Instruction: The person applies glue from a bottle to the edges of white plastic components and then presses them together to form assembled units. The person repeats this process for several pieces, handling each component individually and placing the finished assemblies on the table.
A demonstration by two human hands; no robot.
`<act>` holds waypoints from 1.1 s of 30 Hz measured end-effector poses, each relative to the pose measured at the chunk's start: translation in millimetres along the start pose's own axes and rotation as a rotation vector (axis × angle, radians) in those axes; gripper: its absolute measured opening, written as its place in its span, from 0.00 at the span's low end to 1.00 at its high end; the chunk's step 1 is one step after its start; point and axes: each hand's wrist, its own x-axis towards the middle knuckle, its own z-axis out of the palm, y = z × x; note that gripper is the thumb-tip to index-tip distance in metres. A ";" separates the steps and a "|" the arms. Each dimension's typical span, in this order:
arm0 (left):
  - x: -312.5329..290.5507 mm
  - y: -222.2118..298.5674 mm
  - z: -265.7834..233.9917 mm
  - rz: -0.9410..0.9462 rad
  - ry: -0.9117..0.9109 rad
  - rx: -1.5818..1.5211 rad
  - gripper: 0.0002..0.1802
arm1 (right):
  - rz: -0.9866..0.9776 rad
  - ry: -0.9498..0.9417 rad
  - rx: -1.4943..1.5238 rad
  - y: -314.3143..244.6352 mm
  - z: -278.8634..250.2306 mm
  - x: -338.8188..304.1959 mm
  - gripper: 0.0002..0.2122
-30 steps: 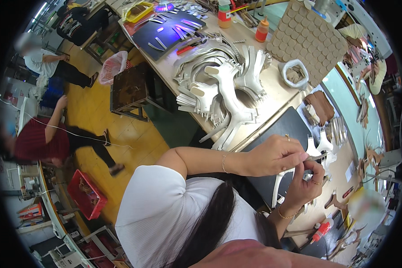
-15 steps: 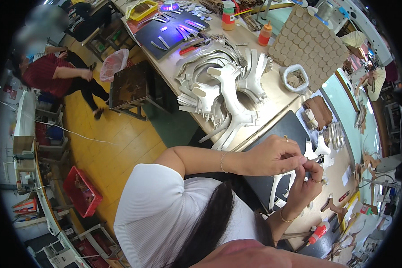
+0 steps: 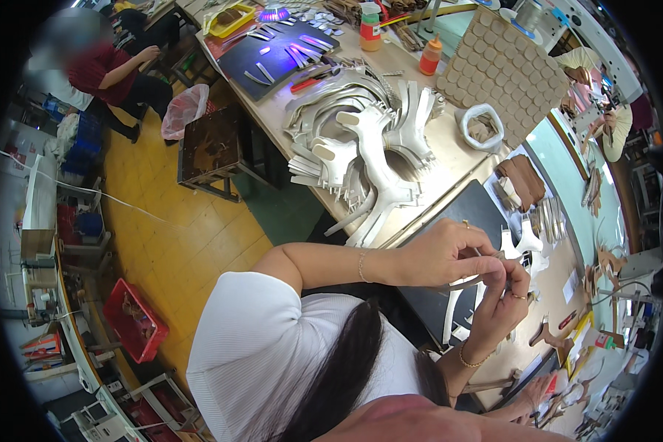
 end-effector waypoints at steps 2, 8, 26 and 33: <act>0.0 0.6 -1.6 0.008 -0.014 0.048 0.14 | 0.077 -0.003 0.104 0.3 -0.5 -1.5 0.05; -0.7 -2.5 1.9 0.006 0.023 -0.054 0.12 | 0.185 0.031 0.331 2.7 0.2 -6.4 0.06; -2.9 -26.3 -52.5 -0.269 0.404 -0.682 0.11 | 0.275 0.523 0.592 35.4 -20.1 -24.1 0.06; -10.5 -65.3 -143.4 -0.084 0.816 -0.438 0.08 | 0.263 0.435 0.682 48.8 -22.6 -28.0 0.05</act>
